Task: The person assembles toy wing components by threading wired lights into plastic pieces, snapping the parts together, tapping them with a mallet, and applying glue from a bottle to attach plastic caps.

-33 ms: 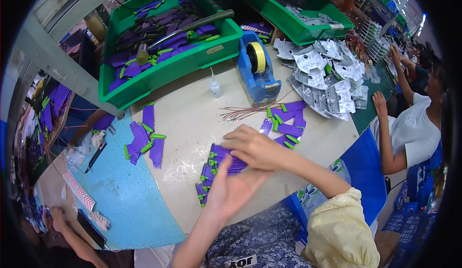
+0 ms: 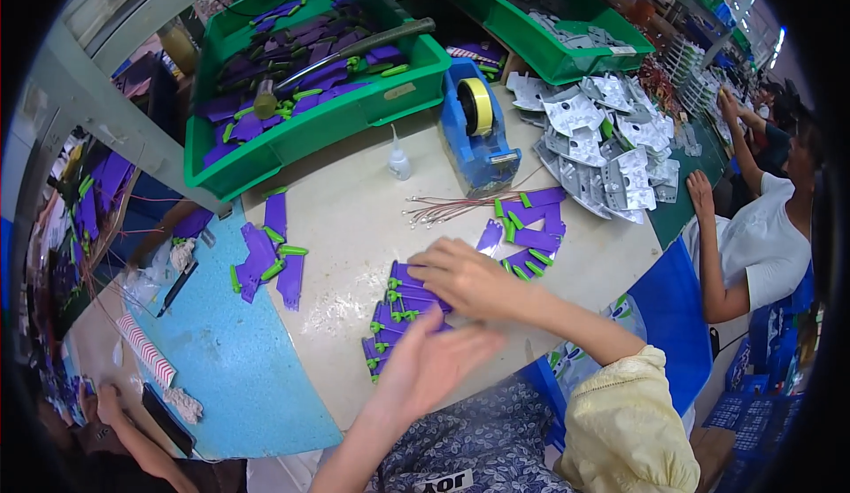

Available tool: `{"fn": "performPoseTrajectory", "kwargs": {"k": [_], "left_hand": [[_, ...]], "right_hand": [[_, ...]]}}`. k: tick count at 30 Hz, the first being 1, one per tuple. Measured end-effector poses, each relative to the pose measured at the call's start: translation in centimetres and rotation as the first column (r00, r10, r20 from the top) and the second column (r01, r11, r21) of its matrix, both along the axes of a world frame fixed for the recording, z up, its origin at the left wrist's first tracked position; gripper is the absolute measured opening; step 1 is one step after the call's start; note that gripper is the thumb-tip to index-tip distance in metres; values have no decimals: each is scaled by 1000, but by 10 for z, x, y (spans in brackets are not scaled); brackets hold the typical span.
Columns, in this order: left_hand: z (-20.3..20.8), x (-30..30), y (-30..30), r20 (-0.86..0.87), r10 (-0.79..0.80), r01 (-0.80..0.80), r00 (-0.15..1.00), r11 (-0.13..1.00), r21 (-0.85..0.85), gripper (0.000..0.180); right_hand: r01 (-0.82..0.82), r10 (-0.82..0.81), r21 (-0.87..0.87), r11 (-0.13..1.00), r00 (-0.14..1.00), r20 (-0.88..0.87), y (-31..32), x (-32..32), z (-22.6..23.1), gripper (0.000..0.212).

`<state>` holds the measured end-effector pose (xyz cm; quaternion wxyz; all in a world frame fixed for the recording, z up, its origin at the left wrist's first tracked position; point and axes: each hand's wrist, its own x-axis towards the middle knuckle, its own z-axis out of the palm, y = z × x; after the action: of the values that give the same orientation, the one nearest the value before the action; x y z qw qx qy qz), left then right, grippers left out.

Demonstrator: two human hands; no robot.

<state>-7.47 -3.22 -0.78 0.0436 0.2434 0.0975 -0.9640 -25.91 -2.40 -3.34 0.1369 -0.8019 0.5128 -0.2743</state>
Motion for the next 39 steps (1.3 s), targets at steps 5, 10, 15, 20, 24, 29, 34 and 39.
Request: {"fn": "performPoseTrajectory", "kwargs": {"k": [5,10,15,20,24,29,34,39], "left_hand": [[20,46,-23,153,503,429,851,-496,-755,20],[-16,46,-63,228,307,379,924,-656,-652,15],[-16,46,-68,365,403,537,839,-503,-678,15],[-36,45,-101,62,416,385,907,-762,-521,39],[-50,27,-96,70,450,360,890,-600,-715,59],[-53,31,-97,106,460,354,882,-496,-793,64],[-57,31,-99,138,459,383,878,-500,-777,64],[-53,31,-100,131,463,375,877,-487,-789,54]], "right_hand": [[-4,13,-106,994,996,87,-10,8,6,24],[416,-445,-245,876,892,-78,-80,-22,-11,10],[405,-440,-342,848,897,-30,-83,-26,0,7],[336,-342,81,938,867,364,-62,19,51,10],[112,-121,123,986,990,75,-50,35,14,11],[179,-214,231,956,967,136,-60,34,12,9],[95,-260,460,883,914,310,-49,28,7,15],[79,-343,587,806,870,354,-39,27,8,17]]}}
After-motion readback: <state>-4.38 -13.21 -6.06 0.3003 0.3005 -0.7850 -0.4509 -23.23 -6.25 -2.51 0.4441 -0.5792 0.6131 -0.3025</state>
